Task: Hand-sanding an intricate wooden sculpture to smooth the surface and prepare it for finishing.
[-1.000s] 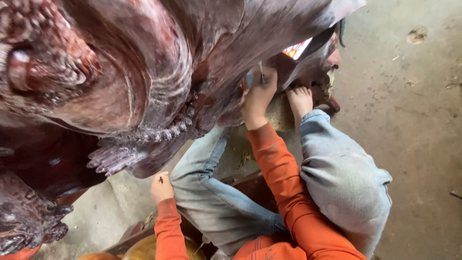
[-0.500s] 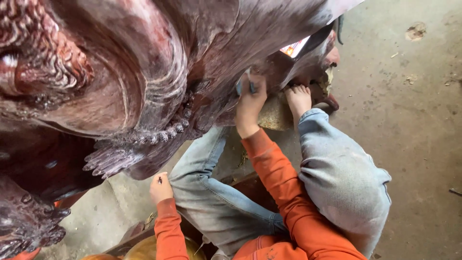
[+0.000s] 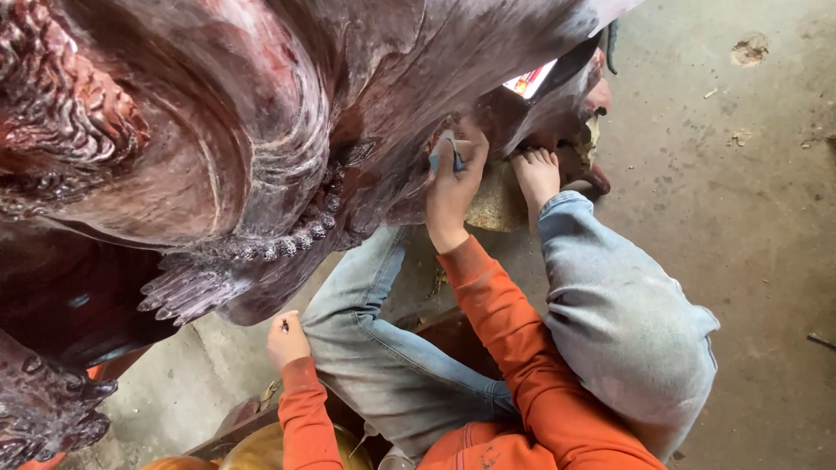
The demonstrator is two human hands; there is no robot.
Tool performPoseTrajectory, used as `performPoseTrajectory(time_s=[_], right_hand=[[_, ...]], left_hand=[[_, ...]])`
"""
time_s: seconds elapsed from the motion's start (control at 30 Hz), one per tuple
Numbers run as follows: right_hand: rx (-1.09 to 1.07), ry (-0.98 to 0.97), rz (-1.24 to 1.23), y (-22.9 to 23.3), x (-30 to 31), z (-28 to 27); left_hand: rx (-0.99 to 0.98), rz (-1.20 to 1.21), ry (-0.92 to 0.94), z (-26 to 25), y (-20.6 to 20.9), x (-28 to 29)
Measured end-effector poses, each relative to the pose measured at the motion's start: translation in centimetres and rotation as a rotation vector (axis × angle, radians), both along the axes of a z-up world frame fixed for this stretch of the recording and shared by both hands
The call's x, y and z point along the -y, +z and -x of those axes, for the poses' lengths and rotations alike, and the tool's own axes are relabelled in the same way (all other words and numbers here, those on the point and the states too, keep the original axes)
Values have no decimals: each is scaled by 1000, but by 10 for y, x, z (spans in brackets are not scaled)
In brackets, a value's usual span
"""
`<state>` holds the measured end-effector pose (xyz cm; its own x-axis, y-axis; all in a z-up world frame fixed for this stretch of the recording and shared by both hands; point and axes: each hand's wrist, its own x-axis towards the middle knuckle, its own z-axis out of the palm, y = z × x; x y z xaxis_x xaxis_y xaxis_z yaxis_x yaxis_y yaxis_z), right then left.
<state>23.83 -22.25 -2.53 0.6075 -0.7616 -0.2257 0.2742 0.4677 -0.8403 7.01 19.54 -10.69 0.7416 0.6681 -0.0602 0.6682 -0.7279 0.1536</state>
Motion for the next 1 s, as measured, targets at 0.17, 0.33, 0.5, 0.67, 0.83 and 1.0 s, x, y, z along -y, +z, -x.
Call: performPoseTrajectory(time_s=[0.17, 0.33, 0.5, 0.67, 0.83, 1.0], right_hand=[[-144, 251, 477, -73, -30, 5], [-335, 351, 717, -46, -3, 2], [-474, 351, 1049, -15, -1, 14], [-434, 372, 808, -40, -1, 5], [-293, 384, 784, -22, -18, 30], [-50, 280, 811, -4, -25, 40]], left_hand=[[12, -12, 2, 0, -2, -1], [33, -8, -10, 2, -10, -10], [17, -4, -27, 0, -11, -10], [16, -1, -29, 0, -16, -16], [15, -30, -35, 2, -11, -11], [12, -71, -38, 5, -15, -15]])
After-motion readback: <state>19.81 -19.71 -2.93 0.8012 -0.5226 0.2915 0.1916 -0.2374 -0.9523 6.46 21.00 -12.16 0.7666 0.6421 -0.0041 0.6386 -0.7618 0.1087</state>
